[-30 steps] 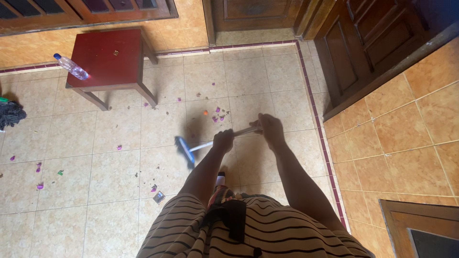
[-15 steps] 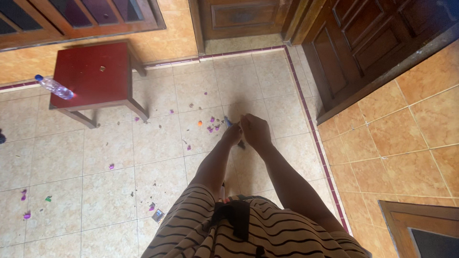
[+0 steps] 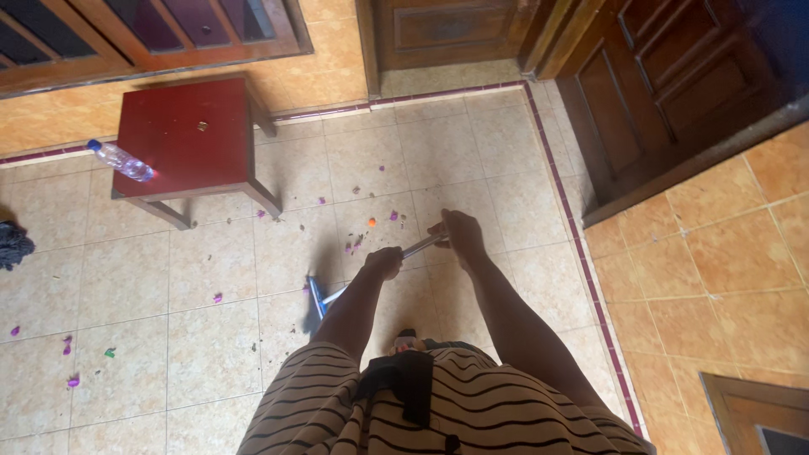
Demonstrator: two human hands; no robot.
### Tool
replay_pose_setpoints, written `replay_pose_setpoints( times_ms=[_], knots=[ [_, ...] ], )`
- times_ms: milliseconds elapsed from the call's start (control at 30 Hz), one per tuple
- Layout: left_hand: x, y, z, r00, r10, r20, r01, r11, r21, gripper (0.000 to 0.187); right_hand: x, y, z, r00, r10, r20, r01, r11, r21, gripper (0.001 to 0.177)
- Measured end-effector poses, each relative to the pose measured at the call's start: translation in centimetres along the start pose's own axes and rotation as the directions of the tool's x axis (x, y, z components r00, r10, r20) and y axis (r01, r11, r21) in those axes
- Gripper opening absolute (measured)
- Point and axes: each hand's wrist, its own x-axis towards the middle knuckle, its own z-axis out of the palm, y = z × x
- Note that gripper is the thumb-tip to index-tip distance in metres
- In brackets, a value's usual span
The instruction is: The person sweeps a tiled floor using a blue broom, gathering scattered debris such as flower petals and small wrappers into a central pile. The person moves around the room, sweeping near a red table and wooden doors, and continues to consolidate the debris throughout the clip.
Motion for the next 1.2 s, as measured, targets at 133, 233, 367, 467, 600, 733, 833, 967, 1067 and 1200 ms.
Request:
replay_pose_setpoints(
  times_ms=[133,233,367,467,600,733,833,967,1067,1200],
  knots=[
    [0.7,0.0,-4.0,0.989,0.138,-0.048,-0.136,0.989,0.056,0.021,-1.1,-5.4,0.7,0.994,-0.103,-0.037,0.100,0.993,-0.068,0.032],
    [1.2,2.5,-7.7,0.957,0.244,-0.155,-0.245,0.969,0.011,0.022,-3.3,-9.9,1.3,0.961,-0.274,-0.048,0.264,0.952,-0.153,0.032],
    [1.5,6.6,-10.4,0.938,0.276,-0.211,-0.302,0.948,-0.102,0.021,-6.8,-13.0,2.1,0.838,-0.544,-0.039,0.491,0.784,-0.380,0.031],
    [3.2,7.3,-9.5,0.857,0.349,-0.379,-0.458,0.853,-0.250,0.026,-7.0,-13.1,3.5,0.819,-0.573,0.000,0.456,0.651,-0.607,0.032],
    [7.2,6.4,-6.0,0.916,0.309,-0.255,-0.368,0.900,-0.233,0.027,-4.9,-9.8,5.0,0.828,-0.551,0.099,0.395,0.450,-0.801,0.033],
    [5.9,3.4,-2.7,0.932,0.222,-0.286,-0.327,0.855,-0.403,0.028,-1.6,-5.1,4.4,0.859,-0.501,0.103,0.427,0.592,-0.683,0.030],
    [4.4,0.9,-1.6,0.966,0.184,-0.183,-0.222,0.951,-0.215,0.028,1.1,-2.2,2.9,0.921,-0.381,0.085,0.371,0.785,-0.496,0.029],
    [3.9,-0.9,-1.6,0.997,0.046,-0.064,-0.051,0.995,-0.081,0.027,4.7,-0.7,1.6,0.993,-0.106,0.053,0.112,0.984,-0.136,0.029],
    [4.6,-1.1,-2.4,0.999,0.000,-0.039,-0.001,0.999,-0.038,0.026,5.6,-1.2,0.4,0.999,-0.037,0.031,0.038,0.999,-0.017,0.027],
    [5.8,0.4,-5.6,0.984,0.081,-0.156,-0.078,0.997,0.021,0.025,5.9,-6.0,-0.3,0.995,-0.099,0.006,0.099,0.995,-0.024,0.027]
  ],
)
